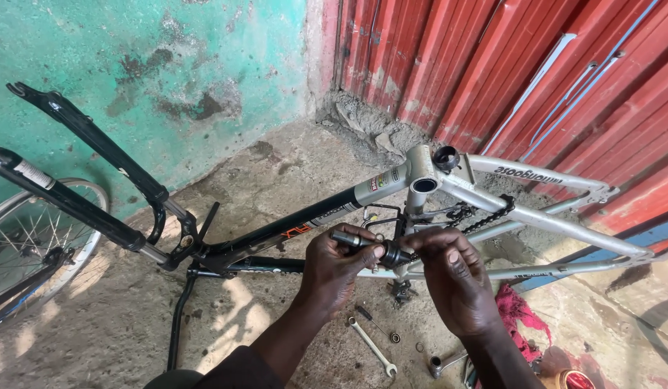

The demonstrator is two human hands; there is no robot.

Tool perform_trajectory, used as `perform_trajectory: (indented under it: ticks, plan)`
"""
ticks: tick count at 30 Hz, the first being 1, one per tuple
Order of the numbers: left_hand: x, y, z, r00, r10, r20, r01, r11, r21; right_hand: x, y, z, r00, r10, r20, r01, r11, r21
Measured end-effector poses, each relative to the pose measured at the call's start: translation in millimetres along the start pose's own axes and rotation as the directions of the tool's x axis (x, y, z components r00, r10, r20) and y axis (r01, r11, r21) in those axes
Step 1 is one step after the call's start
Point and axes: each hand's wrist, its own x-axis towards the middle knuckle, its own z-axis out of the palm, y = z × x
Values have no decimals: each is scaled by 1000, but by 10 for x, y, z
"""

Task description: Repairing a bicycle by disassembling and reassembling the bottom bracket components on the floor.

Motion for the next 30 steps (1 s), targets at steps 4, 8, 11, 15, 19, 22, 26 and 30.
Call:
perform_trajectory:
  ticks: [4,8,11,15,19,22,26,30]
  plan:
    - [-11,34,42,995,-90,-40,89,995,-48,-68,30,-74,968,159,-193,-239,818,-523]
    - [-46,37,61,997,-76,-31,75,997,-30,-22,-75,-20,997,55,-49,-62,987,-149]
    - [-17,-8,30,997,-68,-27,68,997,-22,-15,-136,-30,994,45,-101,-73,949,-305]
    - [-22,20,57,997,-80,-23,80,997,2,-92,33,-89,925,323,-201,-377,703,-603]
    - [-9,-16,44,995,-93,-22,92,995,-33,-52,-94,17,955,159,-250,-261,852,-453]
    - [-21,-35,54,995,-96,-42,96,995,-5,-3,-176,-58,997,8,-73,-16,995,-99]
    - [-13,-38,65,999,-53,3,53,999,-7,-70,-123,-43,897,289,-333,-436,700,-566]
    - [-39,-10,87,996,-80,-50,81,996,23,-77,-64,-205,996,25,-89,-30,998,-56]
